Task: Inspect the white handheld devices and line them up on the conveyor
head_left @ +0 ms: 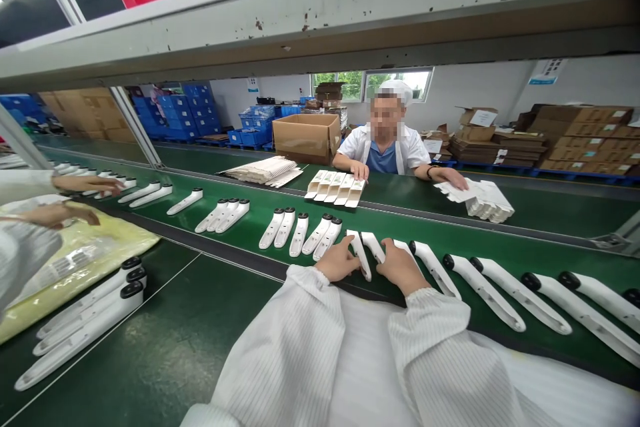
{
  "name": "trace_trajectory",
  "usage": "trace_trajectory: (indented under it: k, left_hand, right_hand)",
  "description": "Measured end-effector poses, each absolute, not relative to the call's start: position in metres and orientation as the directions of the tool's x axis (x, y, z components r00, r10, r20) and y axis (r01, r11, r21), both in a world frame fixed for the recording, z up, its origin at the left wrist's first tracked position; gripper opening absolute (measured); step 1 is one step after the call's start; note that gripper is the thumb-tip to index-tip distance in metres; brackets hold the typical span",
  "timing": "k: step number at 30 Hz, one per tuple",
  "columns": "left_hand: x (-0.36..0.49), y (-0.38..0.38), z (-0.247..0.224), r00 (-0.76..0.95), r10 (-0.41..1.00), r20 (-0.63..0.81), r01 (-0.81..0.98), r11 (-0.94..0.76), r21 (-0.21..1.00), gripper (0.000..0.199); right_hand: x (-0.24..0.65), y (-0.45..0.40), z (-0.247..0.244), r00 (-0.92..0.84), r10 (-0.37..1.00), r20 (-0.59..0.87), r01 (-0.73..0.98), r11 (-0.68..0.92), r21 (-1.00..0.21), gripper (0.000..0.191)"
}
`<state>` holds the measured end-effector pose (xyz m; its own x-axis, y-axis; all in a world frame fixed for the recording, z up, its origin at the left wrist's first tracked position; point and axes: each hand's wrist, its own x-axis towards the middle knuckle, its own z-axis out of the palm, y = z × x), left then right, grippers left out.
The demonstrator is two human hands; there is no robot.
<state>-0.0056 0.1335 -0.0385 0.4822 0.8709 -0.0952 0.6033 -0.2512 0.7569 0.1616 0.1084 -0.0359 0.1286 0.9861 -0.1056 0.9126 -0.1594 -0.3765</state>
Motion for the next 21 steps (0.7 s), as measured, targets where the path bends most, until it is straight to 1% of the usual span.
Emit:
trace_trajectory:
  k: [3, 4, 6, 8, 10, 11, 13, 15, 16, 18, 21]
  left_hand:
    - [-0.010, 0.136, -0.036, 0.450, 0.893, -0.020, 0.603, -0.287, 0.744, 0.046]
    - [-0.013, 0.138, -0.034, 0.418, 0.908, 0.013, 0.619, -0.295, 0.728, 0.040]
    - [-0.021, 0.141, -0.029, 0.291, 0.953, 0.085, 0.691, -0.271, 0.670, 0.033]
    - [-0.030, 0.144, -0.026, 0.131, 0.980, 0.151, 0.791, -0.195, 0.580, 0.031]
    - [-0.036, 0.146, -0.025, 0.044, 0.984, 0.175, 0.882, -0.120, 0.457, 0.031]
    - [-0.037, 0.146, -0.025, 0.046, 0.985, 0.167, 0.917, -0.108, 0.384, 0.031]
    - [-0.034, 0.144, -0.027, 0.085, 0.990, 0.116, 0.962, -0.112, 0.248, 0.030]
    - [-0.028, 0.141, -0.028, 0.119, 0.991, 0.062, 0.977, -0.128, 0.172, 0.031]
    - [-0.024, 0.139, -0.029, 0.130, 0.990, 0.046, 0.978, -0.135, 0.160, 0.031]
    - [-0.019, 0.138, -0.028, 0.148, 0.989, 0.028, 0.975, -0.151, 0.163, 0.033]
    - [-0.017, 0.138, -0.026, 0.144, 0.989, 0.018, 0.977, -0.145, 0.155, 0.036]
  right_hand:
    - [0.171, 0.107, -0.036, 0.162, 0.977, -0.140, 0.886, -0.207, -0.414, 0.047]
    - [0.173, 0.106, -0.035, 0.171, 0.975, -0.144, 0.887, -0.215, -0.408, 0.046]
    - [0.177, 0.102, -0.029, 0.189, 0.973, -0.132, 0.906, -0.225, -0.359, 0.046]
    - [0.176, 0.098, -0.020, 0.205, 0.976, -0.074, 0.926, -0.218, -0.309, 0.044]
    - [0.168, 0.094, -0.012, 0.204, 0.978, 0.050, 0.935, -0.180, -0.306, 0.040]
    - [0.161, 0.093, -0.010, 0.182, 0.975, 0.124, 0.937, -0.134, -0.322, 0.037]
    - [0.142, 0.092, -0.013, 0.075, 0.970, 0.232, 0.933, 0.014, -0.360, 0.033]
    - [0.120, 0.093, -0.023, -0.107, 0.957, 0.268, 0.909, 0.203, -0.363, 0.033]
    - [0.109, 0.093, -0.029, -0.171, 0.950, 0.260, 0.909, 0.254, -0.332, 0.033]
    - [0.094, 0.095, -0.042, -0.211, 0.958, 0.195, 0.927, 0.259, -0.271, 0.036]
    - [0.087, 0.098, -0.052, -0.166, 0.973, 0.158, 0.954, 0.199, -0.225, 0.037]
